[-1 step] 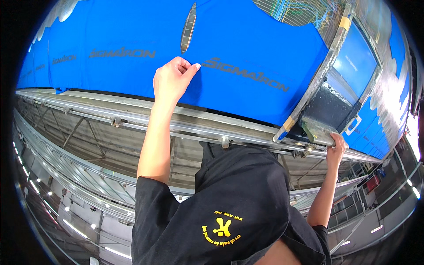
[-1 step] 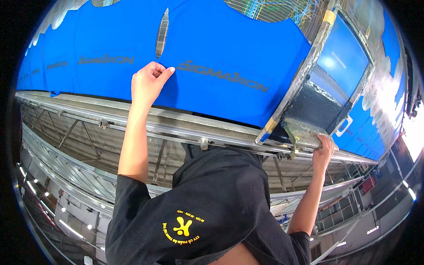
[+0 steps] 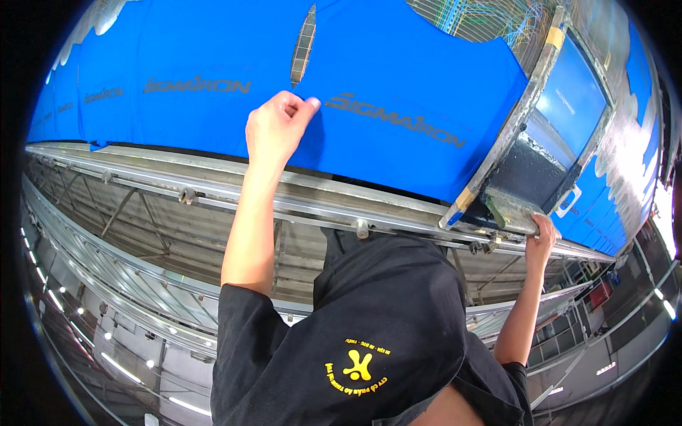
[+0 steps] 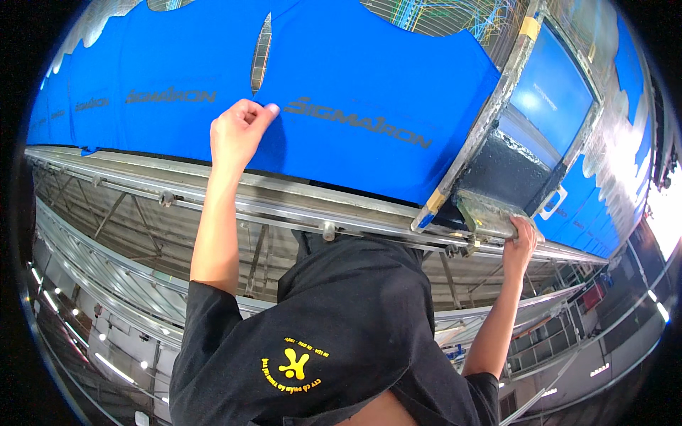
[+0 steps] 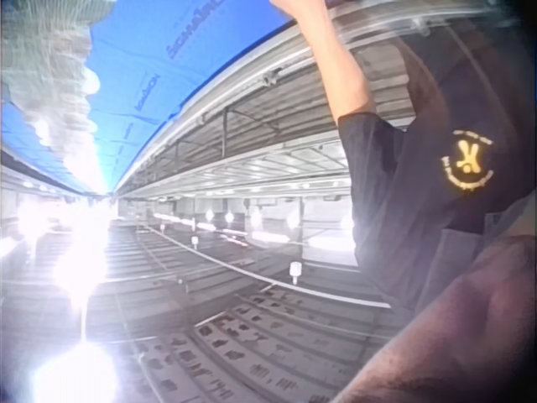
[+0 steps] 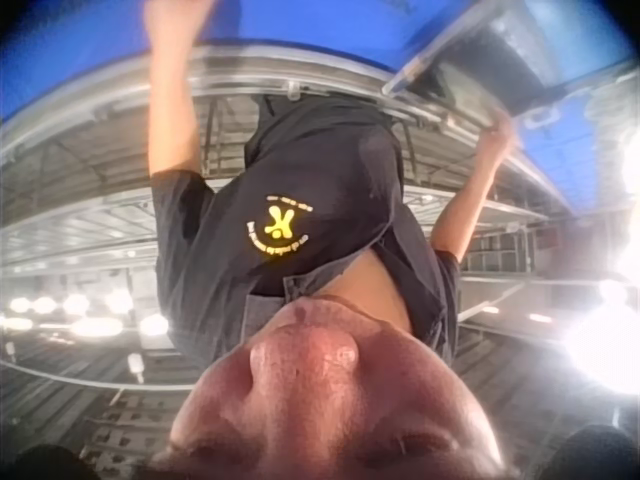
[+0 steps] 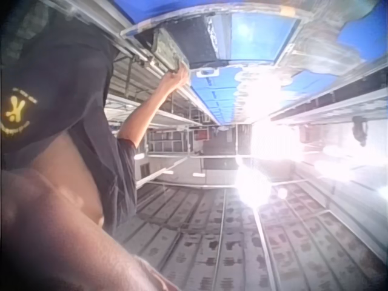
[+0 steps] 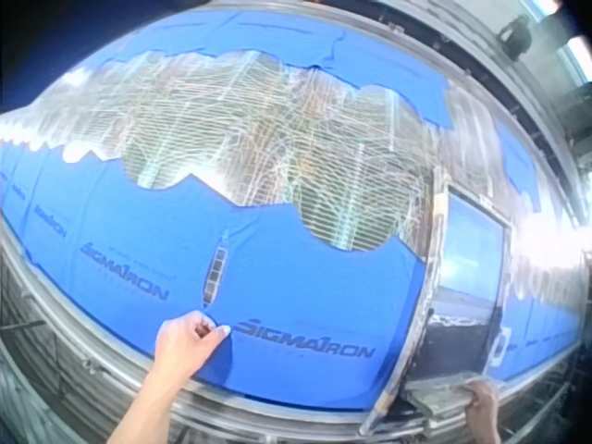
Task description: The person uses a squeegee to spread ink across a screen printing frame over a blue fabric. They repeatedly pull the squeegee across the screen, lift it, and reposition it to cover different areas of the fabric.
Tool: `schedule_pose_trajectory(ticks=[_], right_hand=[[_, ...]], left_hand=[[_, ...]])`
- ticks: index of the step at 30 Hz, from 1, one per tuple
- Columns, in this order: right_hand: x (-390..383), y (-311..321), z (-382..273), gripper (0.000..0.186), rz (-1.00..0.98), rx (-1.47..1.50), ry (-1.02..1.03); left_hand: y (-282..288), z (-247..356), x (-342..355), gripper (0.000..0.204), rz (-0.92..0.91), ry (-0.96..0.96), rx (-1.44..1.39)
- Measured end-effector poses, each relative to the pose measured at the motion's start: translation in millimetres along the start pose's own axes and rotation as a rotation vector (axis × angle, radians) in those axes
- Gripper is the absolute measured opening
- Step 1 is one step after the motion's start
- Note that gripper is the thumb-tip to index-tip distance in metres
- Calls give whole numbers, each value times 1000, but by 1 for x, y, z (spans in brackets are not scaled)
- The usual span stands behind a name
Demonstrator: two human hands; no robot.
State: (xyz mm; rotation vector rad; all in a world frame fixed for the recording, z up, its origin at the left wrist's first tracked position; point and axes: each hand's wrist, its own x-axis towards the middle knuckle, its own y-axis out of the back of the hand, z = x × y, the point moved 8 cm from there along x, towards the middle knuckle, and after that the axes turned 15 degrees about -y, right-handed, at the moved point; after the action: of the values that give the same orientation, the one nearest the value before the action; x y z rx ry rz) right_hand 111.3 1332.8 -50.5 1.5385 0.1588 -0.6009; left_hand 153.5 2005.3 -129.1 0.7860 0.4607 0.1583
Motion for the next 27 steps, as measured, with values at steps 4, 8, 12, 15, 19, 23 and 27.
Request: schedule_pose_trajectory(ticks=[4,8,12,15,19,23,27], right_hand=[[-3,3,-8,61,3,4,-8],[0,2,-11,61,24,24,8],[3,0,-13,61,18,18,19],[3,-4,-7,61,20,16,23],[6,-5,-1,60,34,24,25],[6,-5,0,56,62,26,25],[3,-5,0,53,101,44,53]], left_hand=[[16,-19,-9,34,228,26,-267],[1,-26,-21,31,112,147,-1004],[-18,-7,-33,32,-23,252,-1851],[-23,8,-39,31,-83,190,-2093],[-27,9,-52,25,-8,195,-2075],[-41,-12,-75,19,23,184,-1947],[-53,-29,-107,19,10,202,-1880]])
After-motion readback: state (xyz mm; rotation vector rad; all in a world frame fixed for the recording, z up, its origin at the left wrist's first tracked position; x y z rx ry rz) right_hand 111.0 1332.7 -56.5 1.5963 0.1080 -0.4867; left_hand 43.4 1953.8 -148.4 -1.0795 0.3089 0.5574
